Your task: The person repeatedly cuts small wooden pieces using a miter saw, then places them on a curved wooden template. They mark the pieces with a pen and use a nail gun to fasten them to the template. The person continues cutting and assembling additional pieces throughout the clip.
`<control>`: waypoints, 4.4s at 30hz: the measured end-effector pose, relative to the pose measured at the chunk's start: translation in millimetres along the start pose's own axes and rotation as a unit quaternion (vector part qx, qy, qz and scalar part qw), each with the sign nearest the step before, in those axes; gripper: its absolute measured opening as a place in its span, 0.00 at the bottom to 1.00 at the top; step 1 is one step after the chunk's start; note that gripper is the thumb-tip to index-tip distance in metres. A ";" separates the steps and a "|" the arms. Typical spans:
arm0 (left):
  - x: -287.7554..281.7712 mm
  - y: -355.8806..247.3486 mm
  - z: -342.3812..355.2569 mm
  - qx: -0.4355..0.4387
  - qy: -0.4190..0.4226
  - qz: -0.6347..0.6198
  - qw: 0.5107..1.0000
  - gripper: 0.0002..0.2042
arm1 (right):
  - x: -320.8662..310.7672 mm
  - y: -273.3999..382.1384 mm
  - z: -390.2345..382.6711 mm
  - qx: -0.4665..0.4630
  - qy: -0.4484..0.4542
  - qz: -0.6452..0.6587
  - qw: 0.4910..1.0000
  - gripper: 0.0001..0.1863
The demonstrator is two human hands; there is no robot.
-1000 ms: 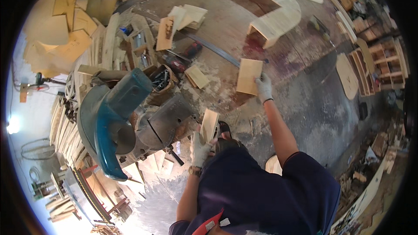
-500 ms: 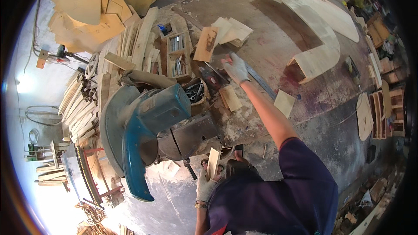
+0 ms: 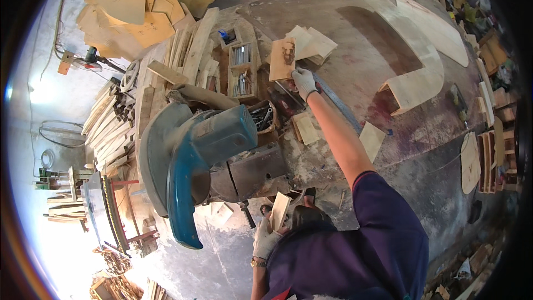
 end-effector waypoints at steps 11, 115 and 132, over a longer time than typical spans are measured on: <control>11.0 11.2 18.4 0.111 0.123 -0.037 0.985 0.43 | -130.7 10.7 -231.8 0.032 0.092 0.096 0.991 0.17; -217.7 172.0 166.4 0.283 -0.266 0.242 0.889 0.20 | 151.8 53.9 -399.6 -0.353 0.068 -0.207 0.910 0.27; -202.4 181.8 176.3 0.295 -0.317 0.235 0.871 0.22 | 175.7 -4.0 -487.4 -0.048 0.020 -0.496 0.867 0.22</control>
Point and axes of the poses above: each hand's wrist, its own z-axis towards the middle knuckle, its own x-axis out of the palm, y = z × x, the point moved 2 cm from there along z, towards the middle knuckle, and after that the axes turned 12 degrees about z, right-handed, at the moved point
